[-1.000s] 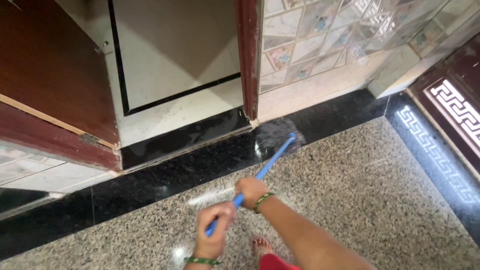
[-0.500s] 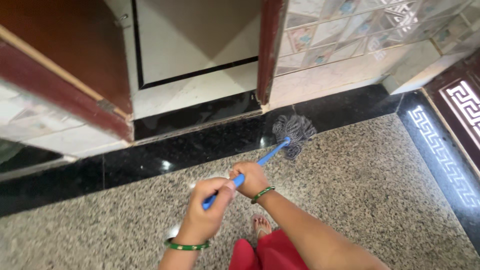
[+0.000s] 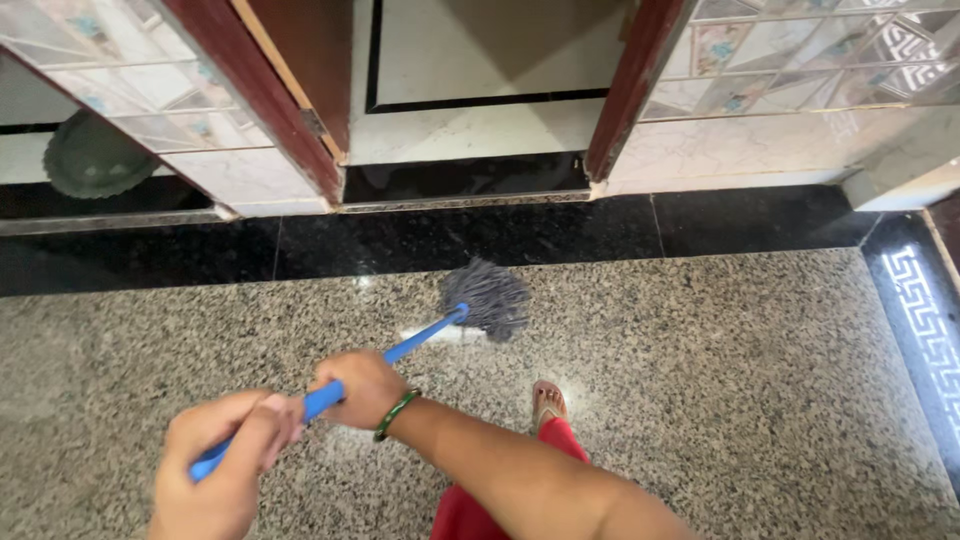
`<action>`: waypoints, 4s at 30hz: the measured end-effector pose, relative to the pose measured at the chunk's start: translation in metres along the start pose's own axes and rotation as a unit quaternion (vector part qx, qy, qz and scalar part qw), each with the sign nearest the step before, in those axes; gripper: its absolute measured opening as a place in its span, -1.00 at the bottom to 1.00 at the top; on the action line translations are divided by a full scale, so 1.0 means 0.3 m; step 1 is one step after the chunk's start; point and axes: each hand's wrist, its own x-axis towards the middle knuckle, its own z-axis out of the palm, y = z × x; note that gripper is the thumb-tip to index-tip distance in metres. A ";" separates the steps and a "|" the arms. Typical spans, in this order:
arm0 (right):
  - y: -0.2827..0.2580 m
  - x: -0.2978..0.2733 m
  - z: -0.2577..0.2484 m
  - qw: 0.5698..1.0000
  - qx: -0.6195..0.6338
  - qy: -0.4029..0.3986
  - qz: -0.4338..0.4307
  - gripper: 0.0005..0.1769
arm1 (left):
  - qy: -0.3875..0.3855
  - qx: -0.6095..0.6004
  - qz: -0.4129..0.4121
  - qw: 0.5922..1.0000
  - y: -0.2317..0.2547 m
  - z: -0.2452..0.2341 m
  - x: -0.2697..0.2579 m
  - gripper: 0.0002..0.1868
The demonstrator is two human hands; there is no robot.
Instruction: The person mops a granite floor using a string mop and a bucket of water, cleaning the surface through a hallway toward a large door.
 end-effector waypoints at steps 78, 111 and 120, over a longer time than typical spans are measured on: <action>0.252 0.721 0.611 0.915 -0.165 -0.363 -0.054 -0.76 | 0.290 -0.142 0.133 0.937 -0.482 -0.419 0.243 -0.58; 0.145 -0.512 -1.403 0.766 0.287 0.187 0.544 -0.58 | -0.234 -0.238 0.087 0.939 0.009 1.408 0.418 -0.59; -0.105 -0.588 -1.320 0.662 -0.367 -0.088 0.648 -0.66 | -0.475 0.346 0.224 0.778 -0.160 1.675 0.458 -0.64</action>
